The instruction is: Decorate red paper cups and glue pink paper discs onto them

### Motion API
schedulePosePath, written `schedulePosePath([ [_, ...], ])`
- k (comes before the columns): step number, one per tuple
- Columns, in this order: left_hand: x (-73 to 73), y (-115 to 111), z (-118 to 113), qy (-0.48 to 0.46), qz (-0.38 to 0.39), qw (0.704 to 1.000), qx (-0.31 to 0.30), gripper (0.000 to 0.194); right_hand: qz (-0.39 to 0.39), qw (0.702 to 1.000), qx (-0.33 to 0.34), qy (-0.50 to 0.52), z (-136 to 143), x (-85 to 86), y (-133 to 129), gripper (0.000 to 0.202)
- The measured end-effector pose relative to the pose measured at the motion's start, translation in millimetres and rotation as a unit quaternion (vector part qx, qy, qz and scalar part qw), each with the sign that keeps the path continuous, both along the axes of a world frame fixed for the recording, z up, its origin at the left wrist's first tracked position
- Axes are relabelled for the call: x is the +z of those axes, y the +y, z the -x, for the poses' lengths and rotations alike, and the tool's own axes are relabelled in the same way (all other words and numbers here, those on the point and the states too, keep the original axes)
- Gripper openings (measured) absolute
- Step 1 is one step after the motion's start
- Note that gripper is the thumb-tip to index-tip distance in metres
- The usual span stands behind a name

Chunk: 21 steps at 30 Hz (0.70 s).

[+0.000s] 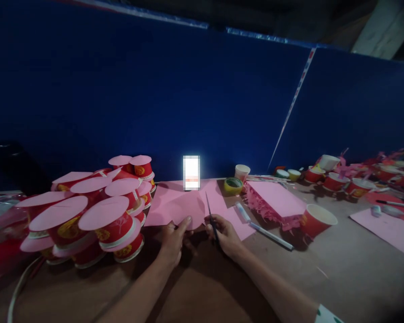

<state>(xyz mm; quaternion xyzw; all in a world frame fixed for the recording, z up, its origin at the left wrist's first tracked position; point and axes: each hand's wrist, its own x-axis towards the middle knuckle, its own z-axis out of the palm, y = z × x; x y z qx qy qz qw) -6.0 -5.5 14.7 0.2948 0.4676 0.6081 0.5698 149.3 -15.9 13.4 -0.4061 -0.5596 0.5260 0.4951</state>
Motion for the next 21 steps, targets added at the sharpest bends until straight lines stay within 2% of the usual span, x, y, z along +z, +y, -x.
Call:
schedulePosePath([
  [4, 0.3, -0.5, 0.2, 0.016, 0.01, 1.0, -0.009, 0.041, 0.002, 1.0, 0.026, 0.01, 1.2, -0.3, -2.8, 0.029],
  [21, 6.3, -3.9, -0.3, 0.044, 0.015, 0.999, -0.002, 0.039, 0.003, 0.999, 0.043, -0.014, 0.5, -7.8, -0.2, 0.031],
])
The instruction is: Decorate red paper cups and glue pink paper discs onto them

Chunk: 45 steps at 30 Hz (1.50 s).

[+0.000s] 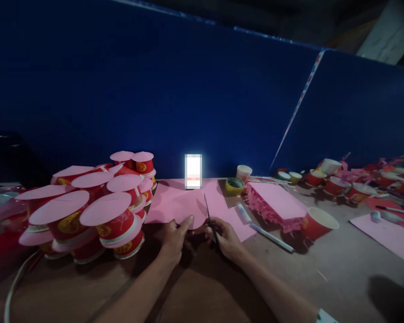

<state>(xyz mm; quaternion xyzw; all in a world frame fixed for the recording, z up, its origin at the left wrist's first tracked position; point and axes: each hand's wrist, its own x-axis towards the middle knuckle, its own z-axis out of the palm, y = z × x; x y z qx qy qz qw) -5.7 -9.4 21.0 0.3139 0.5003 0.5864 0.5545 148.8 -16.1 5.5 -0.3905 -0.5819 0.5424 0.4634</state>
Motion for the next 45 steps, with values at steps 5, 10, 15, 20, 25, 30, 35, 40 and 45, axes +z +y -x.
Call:
schedulePosePath([
  [5, -0.6, 1.3, -0.4, -0.017, 0.004, 1.0, 0.01, 0.039, -0.002, 1.0, 0.002, -0.003, -0.1, 1.9, -0.8, 0.034],
  [10, -1.2, 1.6, -0.6, -0.033, -0.002, 0.999, 0.013, 0.039, -0.002, 1.0, -0.004, -0.004, 0.4, 4.3, -1.5, 0.036],
  [15, 0.5, 1.3, -0.9, -0.02, 0.008, 1.0, 0.02, 0.038, -0.009, 1.0, 0.003, -0.015, 0.2, 5.0, -1.8, 0.033],
  [20, 1.8, 0.1, -1.0, -0.013, 0.007, 1.0, 0.016, 0.038, -0.011, 1.0, 0.005, -0.012, 0.0, 3.7, -1.1, 0.032],
  [25, -0.6, 0.7, -0.5, -0.004, -0.003, 1.0, 0.014, 0.036, -0.018, 1.0, -0.002, -0.023, 0.1, 1.6, 0.2, 0.032],
  [30, -0.6, 0.7, -0.4, -0.004, -0.002, 1.0, 0.008, 0.034, -0.016, 1.0, -0.001, -0.023, -0.4, 1.5, 0.4, 0.032],
  [35, -1.0, 0.8, -0.3, -0.014, -0.005, 1.0, 0.006, 0.039, -0.005, 1.0, 0.001, -0.025, -0.3, 5.7, -1.1, 0.034],
  [40, -2.2, 1.3, 0.0, -0.025, -0.008, 1.0, -0.005, 0.042, 0.0, 1.0, -0.002, -0.026, 0.1, 9.7, -2.1, 0.035],
  [45, -1.9, 0.8, 0.4, -0.021, -0.003, 1.0, 0.004, 0.041, -0.02, 0.999, -0.011, -0.04, -0.8, 9.9, -1.3, 0.034],
])
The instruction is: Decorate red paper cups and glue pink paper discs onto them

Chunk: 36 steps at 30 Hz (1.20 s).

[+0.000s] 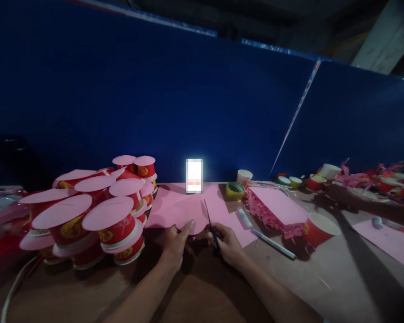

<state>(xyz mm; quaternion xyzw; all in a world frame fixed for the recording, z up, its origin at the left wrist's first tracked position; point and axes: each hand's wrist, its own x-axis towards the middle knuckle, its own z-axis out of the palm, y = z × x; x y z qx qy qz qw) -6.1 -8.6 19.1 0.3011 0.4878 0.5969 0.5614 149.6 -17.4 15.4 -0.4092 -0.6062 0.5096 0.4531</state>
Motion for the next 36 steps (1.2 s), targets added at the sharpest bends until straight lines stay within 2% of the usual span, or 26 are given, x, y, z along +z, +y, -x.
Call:
schedulePosePath([
  [9, 4.9, -1.2, -0.7, -0.004, 0.014, 1.0, -0.005, 0.043, -0.01, 1.0, 0.011, 0.017, -0.4, -0.5, 0.7, 0.029],
  [18, 2.5, -0.1, -0.4, -0.012, 0.012, 1.0, -0.005, 0.041, 0.005, 1.0, 0.002, 0.002, -0.5, 1.2, 0.7, 0.034],
  [26, 7.0, -1.5, -1.3, -0.028, 0.015, 0.999, 0.005, 0.04, 0.015, 1.0, 0.0, 0.006, -0.6, 0.6, 1.1, 0.036],
  [29, 5.7, -0.9, -0.8, -0.032, 0.001, 0.999, 0.007, 0.04, 0.013, 1.0, 0.0, -0.001, -0.7, 0.3, 1.1, 0.036],
  [36, 1.3, -0.1, 0.6, -0.023, 0.025, 0.999, -0.002, 0.038, 0.001, 1.0, 0.004, 0.01, -0.9, -2.1, 1.1, 0.034],
])
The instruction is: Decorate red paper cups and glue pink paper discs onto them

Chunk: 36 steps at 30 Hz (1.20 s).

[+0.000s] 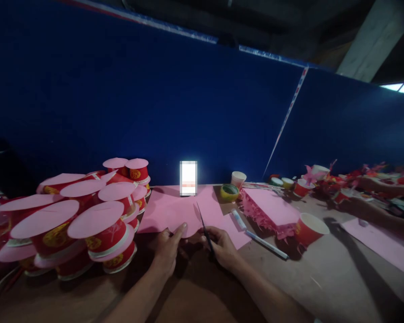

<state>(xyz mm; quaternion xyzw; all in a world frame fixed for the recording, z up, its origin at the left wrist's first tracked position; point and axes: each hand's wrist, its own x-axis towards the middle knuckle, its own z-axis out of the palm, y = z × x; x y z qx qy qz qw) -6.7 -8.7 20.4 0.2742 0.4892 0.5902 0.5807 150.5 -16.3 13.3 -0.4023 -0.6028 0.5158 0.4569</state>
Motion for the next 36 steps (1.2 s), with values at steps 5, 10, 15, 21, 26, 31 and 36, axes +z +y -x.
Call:
schedulePosePath([
  [5, 2.9, 0.6, -0.5, -0.018, -0.025, 0.999, 0.008, 0.041, 0.002, 1.0, -0.005, -0.014, -0.2, 2.6, -0.9, 0.037],
  [10, 0.7, 2.1, -0.5, -0.018, -0.03, 0.999, 0.012, 0.037, 0.006, 1.0, -0.003, -0.016, -0.6, 0.8, -0.6, 0.039],
  [15, -0.2, 2.0, -0.2, -0.037, -0.029, 0.999, 0.006, 0.04, 0.0, 1.0, -0.009, -0.02, -0.5, -0.7, -0.1, 0.038],
  [21, 1.3, 2.1, 0.7, -0.055, -0.029, 0.998, 0.003, 0.037, 0.002, 1.0, -0.007, -0.012, 0.0, 1.0, -0.5, 0.035],
  [26, 1.4, 3.1, 0.5, -0.055, -0.027, 0.998, 0.014, 0.039, 0.015, 1.0, -0.001, -0.01, -0.2, 1.0, -0.6, 0.036],
  [31, -3.0, 5.4, 1.4, -0.057, -0.022, 0.998, 0.017, 0.038, 0.014, 1.0, -0.006, -0.014, 0.2, 1.9, -1.4, 0.036],
  [36, -3.2, 6.3, 2.2, -0.061, -0.023, 0.998, 0.016, 0.038, 0.033, 0.999, -0.007, -0.014, 0.3, -0.3, -0.8, 0.04],
])
